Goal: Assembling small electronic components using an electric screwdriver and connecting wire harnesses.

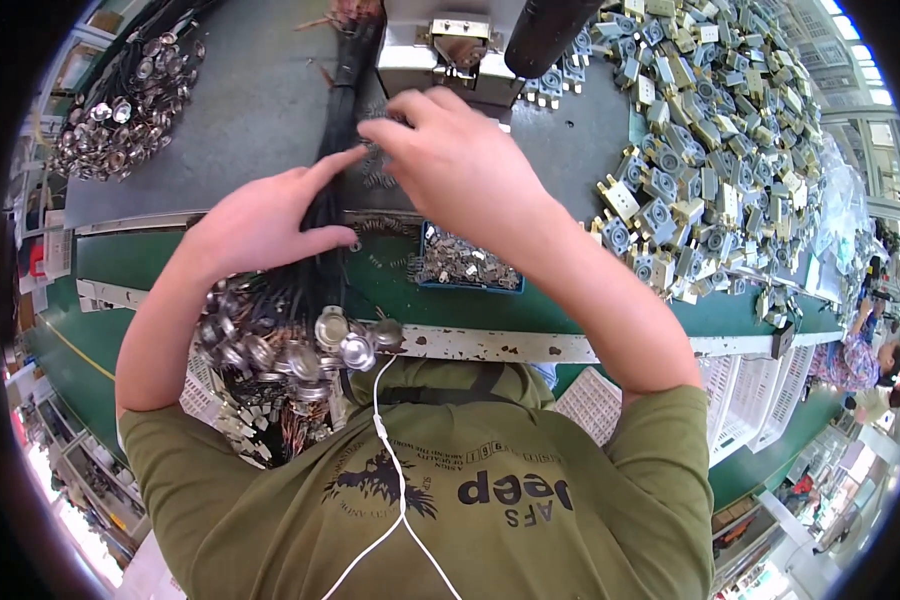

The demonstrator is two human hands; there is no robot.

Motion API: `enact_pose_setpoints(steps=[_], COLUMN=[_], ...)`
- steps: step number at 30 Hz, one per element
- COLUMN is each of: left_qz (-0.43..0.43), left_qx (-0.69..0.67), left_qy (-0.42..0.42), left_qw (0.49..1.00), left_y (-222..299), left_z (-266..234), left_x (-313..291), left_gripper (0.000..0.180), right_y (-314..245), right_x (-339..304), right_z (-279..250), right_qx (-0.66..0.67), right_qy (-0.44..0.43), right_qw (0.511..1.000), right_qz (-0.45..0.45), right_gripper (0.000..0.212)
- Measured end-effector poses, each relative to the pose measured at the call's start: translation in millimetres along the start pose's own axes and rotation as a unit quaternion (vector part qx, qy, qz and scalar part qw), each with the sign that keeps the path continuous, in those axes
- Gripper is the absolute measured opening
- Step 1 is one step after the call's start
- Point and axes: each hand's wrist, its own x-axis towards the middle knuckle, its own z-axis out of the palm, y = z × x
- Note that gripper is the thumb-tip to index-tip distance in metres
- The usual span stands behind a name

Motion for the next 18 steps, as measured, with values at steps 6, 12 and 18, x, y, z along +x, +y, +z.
enact_pose_setpoints(steps=[6, 12, 18], left_qz=[-0.038, -0.051, -0.004], left_qx=[-0.106, -0.129, -0.124], left_qy=[-0.029, 0.039, 0.0], left_qw=[0.993, 0.99, 0.992], left_y=[-17.0, -14.3, -21.6], left_z=[-8.3, -6.2, -12.5], left_x=[-6.3, -16.2, -24.1], left_gripper=[0.087, 0.069, 0.05], right_y=[-27.5, -48.7, -54.0], right_x=[-56.1, -62.9, -32.1], right_z=[7.4, 25.9, 39.1], right_qx=[0.229, 0.334, 0.236], right_qy=[-0.055, -0.075, 0.043], right_qw=[0.97, 0.934, 0.97], right_qz=[0.057, 0.101, -0.03], right_gripper=[0.03, 0.031, 0.029])
